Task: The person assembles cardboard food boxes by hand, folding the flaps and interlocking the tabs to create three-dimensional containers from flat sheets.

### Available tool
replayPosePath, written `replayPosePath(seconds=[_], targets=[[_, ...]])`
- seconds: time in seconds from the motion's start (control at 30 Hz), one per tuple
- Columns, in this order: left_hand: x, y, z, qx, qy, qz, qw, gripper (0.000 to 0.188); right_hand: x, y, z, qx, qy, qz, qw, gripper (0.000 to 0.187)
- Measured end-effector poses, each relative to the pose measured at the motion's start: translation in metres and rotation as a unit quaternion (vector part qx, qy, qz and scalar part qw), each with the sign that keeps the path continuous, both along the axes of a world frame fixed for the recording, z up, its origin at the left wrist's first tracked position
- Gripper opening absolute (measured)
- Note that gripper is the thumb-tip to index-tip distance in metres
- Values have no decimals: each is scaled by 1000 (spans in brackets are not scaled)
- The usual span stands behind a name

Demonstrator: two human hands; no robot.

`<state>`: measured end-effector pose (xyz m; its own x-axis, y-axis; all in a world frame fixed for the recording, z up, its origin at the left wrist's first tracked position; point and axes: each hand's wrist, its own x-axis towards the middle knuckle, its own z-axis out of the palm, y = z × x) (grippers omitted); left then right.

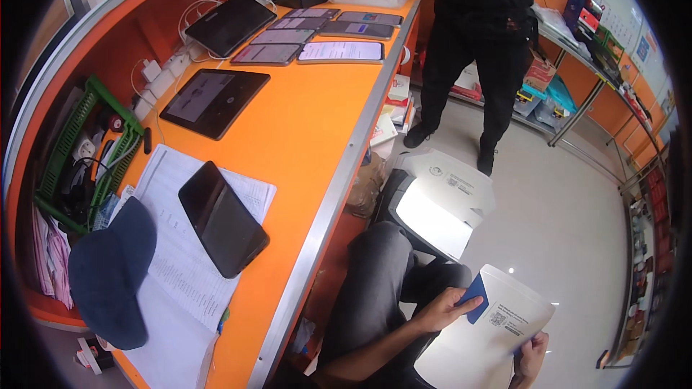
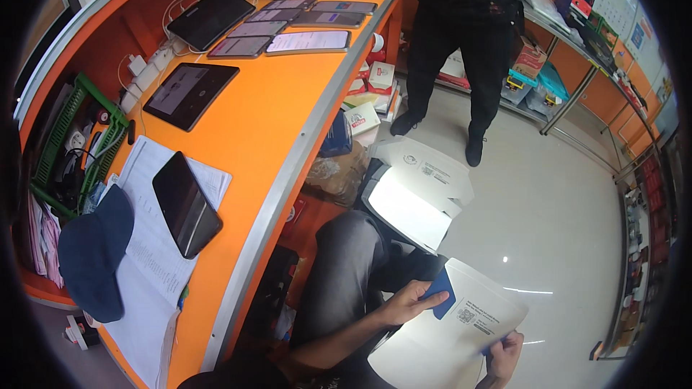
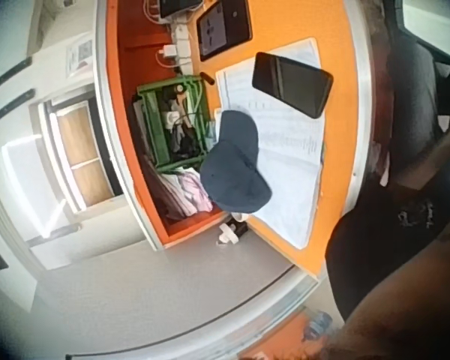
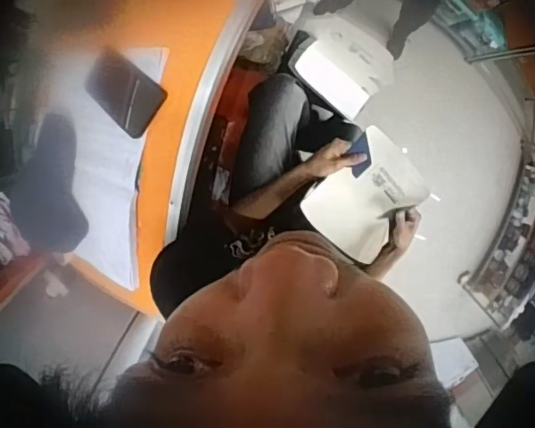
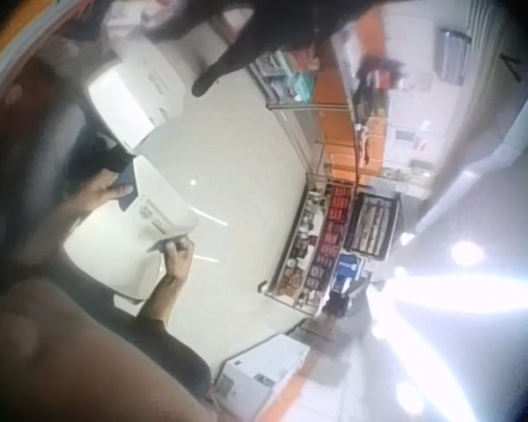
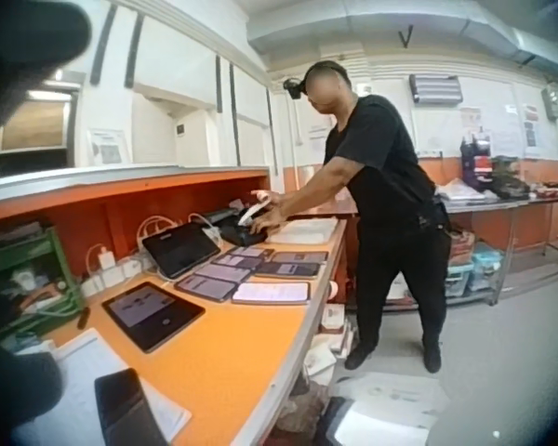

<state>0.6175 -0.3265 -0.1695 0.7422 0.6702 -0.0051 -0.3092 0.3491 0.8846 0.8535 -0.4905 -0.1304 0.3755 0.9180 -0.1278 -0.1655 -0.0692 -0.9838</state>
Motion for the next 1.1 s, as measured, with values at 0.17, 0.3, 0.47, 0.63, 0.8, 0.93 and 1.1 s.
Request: replayPosePath(seconds=[0.17,0.3,0.47,0.63,0.8,0.93,1.1], targets=[[3,0,4,61,-85,-1,994,45,-32,23,12,-84,-70,-156,982,18],[-13,13,16,-28,-29,20,999,60,-3,7,-16,-217,-173,35,960,36],[-10,15,7,89,88,-39,991,37,5,8,3,-142,-199,194,950,35],[-10,16,27,218,202,-129,946,34,10,10,11,-96,-216,217,947,29],[-11,14,29,280,230,-158,918,27,7,33,38,-12,-241,254,937,38],[-8,16,31,272,237,-207,909,25,4,43,27,-18,-404,376,834,36],[-7,33,35,118,211,-340,909,29,-3,36,27,-19,-450,413,792,39]])
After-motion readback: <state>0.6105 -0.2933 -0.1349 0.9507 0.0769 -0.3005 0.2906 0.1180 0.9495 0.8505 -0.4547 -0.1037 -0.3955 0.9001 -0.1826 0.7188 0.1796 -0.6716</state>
